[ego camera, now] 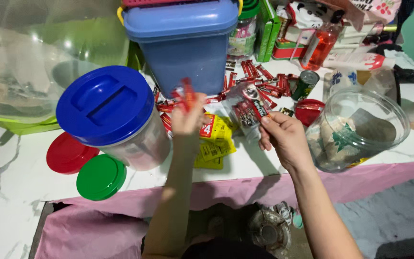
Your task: The person sorts small red and yellow sachets on a cluttered table, placing them into a clear plastic jar. They repeatedly pick up sachets, arrange them, and transfer them into the jar while other containers and items remain on the table.
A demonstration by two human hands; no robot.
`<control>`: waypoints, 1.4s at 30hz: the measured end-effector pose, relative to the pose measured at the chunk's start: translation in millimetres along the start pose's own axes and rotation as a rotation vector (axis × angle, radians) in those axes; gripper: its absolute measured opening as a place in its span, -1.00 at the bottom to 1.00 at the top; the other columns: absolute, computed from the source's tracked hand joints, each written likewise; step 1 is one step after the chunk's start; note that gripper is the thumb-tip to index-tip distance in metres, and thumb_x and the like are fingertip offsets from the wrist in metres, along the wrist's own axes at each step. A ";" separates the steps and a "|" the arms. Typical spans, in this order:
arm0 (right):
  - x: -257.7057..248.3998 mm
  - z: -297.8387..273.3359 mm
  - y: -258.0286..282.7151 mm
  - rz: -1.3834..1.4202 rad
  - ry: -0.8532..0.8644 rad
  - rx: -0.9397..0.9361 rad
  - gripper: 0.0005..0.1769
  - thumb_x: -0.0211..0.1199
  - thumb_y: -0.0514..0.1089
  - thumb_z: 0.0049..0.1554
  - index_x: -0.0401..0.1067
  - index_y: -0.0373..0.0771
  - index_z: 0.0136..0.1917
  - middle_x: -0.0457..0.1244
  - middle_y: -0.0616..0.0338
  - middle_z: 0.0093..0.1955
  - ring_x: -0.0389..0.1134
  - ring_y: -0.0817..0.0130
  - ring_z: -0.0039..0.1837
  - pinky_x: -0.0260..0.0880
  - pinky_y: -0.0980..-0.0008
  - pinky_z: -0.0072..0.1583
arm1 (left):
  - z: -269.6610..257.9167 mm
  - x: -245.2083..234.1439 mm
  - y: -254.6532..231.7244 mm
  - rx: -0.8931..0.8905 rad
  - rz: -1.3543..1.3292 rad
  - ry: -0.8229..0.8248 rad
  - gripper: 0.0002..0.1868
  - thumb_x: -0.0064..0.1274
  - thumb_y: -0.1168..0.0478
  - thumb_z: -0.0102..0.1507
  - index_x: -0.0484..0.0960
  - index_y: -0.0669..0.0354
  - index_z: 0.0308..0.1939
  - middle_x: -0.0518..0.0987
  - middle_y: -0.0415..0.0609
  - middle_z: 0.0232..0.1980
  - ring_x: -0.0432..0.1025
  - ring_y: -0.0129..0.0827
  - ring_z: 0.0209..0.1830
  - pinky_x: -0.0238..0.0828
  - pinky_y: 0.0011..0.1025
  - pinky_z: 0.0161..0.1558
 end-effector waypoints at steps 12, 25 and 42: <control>-1.1 -1.9 16.3 -0.005 -0.154 -0.138 -0.83 0.29 -0.22 0.23 0.43 -0.38 -0.13 0.25 0.18 -0.39 0.21 0.45 -0.40 0.30 0.42 -0.25 | -30.2 21.5 42.0 -0.216 0.173 -0.041 -0.71 0.34 0.12 0.15 0.55 0.16 -0.48 0.38 -0.29 -0.59 0.17 -0.55 -0.66 0.05 -0.46 -0.58; -15.0 20.2 26.0 -0.485 -0.078 -0.306 -0.84 0.32 -0.19 0.24 0.48 -0.32 -0.13 0.30 0.30 -0.19 0.28 0.58 -0.11 0.28 0.52 -0.03 | -37.7 18.4 77.8 -0.131 0.563 0.210 -0.64 0.21 -0.04 0.22 0.76 0.07 -0.03 0.58 -0.35 -0.46 0.30 -0.69 -0.54 0.21 -0.60 -0.51; -44.1 -46.6 16.7 -0.653 0.074 -0.017 -0.75 0.16 -0.10 0.31 0.53 -0.31 0.04 0.38 0.13 -0.20 0.34 0.29 -0.21 0.31 0.30 -0.11 | -76.8 21.3 94.3 -0.179 0.010 0.014 -0.68 0.13 0.04 0.25 0.67 0.06 0.03 0.69 -0.26 -0.34 0.17 -0.69 -0.61 0.26 -0.58 -0.46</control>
Point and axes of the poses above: each hand's wrist, its own z-axis towards the middle knuckle, its own x-axis out of the palm, y = z × x, the point moved 9 cm from there along z, towards the middle knuckle
